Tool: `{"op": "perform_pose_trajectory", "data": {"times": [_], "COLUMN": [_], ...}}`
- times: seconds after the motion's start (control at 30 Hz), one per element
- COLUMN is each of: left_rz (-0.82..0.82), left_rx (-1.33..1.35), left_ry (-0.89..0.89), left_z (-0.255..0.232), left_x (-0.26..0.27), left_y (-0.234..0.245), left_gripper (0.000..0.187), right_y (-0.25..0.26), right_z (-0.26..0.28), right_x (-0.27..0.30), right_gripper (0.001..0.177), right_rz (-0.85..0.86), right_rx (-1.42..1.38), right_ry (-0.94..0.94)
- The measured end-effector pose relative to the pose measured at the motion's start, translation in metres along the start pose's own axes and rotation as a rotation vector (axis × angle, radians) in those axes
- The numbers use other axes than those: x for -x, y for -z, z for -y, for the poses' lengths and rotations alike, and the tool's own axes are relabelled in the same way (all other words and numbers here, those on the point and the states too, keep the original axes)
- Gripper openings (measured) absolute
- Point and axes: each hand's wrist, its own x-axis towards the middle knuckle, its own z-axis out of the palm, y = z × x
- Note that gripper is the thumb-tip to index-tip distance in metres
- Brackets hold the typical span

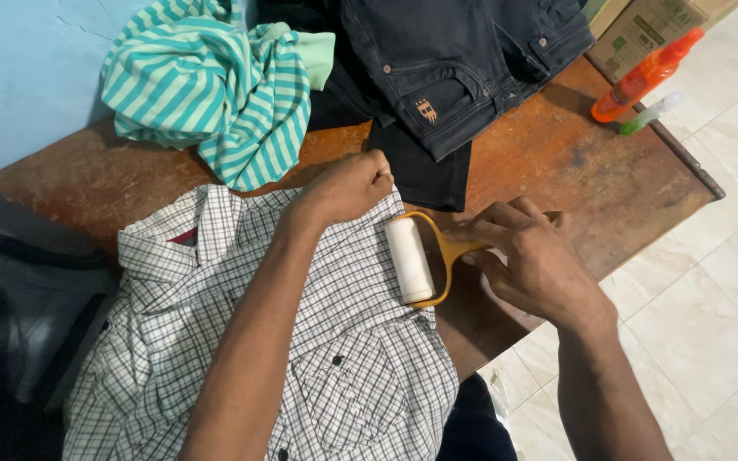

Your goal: The person uses a lint roller to remove lint from a checkered shirt laid on a wooden table. They roll the sticky roller over the shirt's front, sleeves, and collar, then fold the shirt and continue rolling the other side.

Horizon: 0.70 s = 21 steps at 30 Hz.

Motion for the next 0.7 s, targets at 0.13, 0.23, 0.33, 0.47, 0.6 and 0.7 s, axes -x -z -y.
{"op": "perform_pose_trajectory", "data": {"times": [0.13, 0.23, 0.33, 0.47, 0.6, 0.7], "left_rz": [-0.239, -0.168, -0.265, -0.231, -0.309, -0.329], "left_rx": [-0.212, -0.180, -0.050, -0.160, -0.283, -0.326], "left_ry": [-0.297, -0.177, -0.173, -0.062, -0.206, -0.225], "left_z": [0.003, -0.001, -0.009, -0.014, 0.002, 0.016], "left_x": [-0.007, 0.000, 0.019, 0.043, 0.056, 0.051], "left_y": [-0.017, -0.018, -0.009, 0.002, -0.002, -0.014], "left_gripper": [0.016, 0.024, 0.023, 0.032, 0.032, 0.025], "right_y": [0.000, 0.001, 0.001, 0.001, -0.001, -0.004], "right_z": [0.001, 0.002, 0.003, 0.002, 0.001, -0.001], "right_x": [0.001, 0.002, 0.003, 0.004, 0.002, 0.001], "right_gripper": [0.047, 0.039, 0.035, 0.034, 0.034, 0.034], "right_rz": [-0.002, -0.055, -0.091, -0.085, -0.069, -0.046], "right_rx": [-0.013, -0.031, -0.050, -0.044, -0.031, -0.019], "right_ry": [0.004, 0.032, 0.053, 0.055, 0.045, 0.028]}}
